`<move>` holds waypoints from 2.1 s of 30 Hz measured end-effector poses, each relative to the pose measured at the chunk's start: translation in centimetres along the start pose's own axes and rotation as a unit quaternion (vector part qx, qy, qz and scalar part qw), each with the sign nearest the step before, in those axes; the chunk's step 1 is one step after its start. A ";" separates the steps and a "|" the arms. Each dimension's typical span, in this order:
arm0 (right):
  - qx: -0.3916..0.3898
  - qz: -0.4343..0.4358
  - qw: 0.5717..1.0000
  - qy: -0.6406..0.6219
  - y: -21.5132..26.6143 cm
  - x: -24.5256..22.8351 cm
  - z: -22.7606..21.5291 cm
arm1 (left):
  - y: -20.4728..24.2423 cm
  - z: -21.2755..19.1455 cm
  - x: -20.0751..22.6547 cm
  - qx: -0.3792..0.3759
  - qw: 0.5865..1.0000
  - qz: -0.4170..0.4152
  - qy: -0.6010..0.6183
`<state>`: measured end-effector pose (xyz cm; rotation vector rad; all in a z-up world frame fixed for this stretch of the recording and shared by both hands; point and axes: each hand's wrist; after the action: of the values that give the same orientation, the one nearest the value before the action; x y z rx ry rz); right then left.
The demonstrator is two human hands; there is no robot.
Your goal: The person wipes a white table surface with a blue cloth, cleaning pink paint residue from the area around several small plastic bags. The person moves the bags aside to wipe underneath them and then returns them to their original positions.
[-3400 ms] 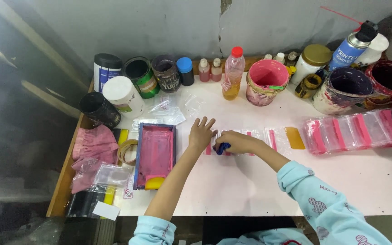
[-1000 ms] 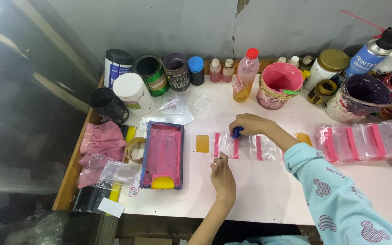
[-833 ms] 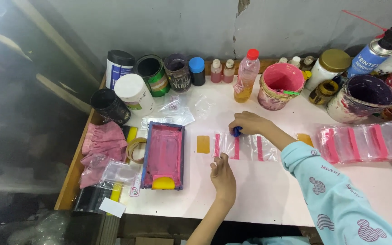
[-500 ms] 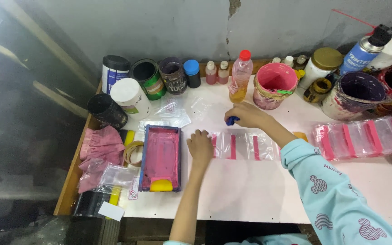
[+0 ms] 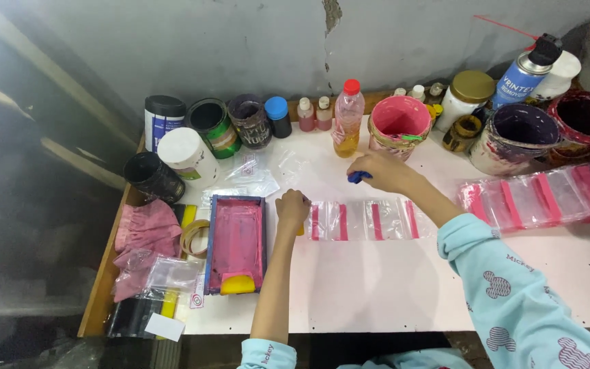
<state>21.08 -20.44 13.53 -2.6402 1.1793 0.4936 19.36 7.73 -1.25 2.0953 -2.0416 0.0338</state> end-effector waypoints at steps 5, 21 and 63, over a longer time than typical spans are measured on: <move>-0.013 -0.041 0.997 0.056 -2.0 -0.5 3.7 | 1.4 -2.7 0.2 -0.028 0.999 -0.002 0.046; -0.018 -0.040 0.999 -0.015 1.1 3.8 5.5 | 0.8 -2.1 -0.3 -0.041 0.997 0.059 0.006; -0.087 -0.078 0.981 0.155 -4.1 -2.7 6.8 | 8.9 -3.7 6.3 -0.035 0.943 0.155 -0.293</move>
<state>20.97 -13.76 8.47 -3.0147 1.0348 0.1663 11.25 2.06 4.58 1.8650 -2.6341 -0.6801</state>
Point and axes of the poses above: each hand's wrist, its own y-axis away from the middle knuckle, its own z-axis out of the palm, x = y × z, and after that the axes turned 9 degrees about -y, right-handed
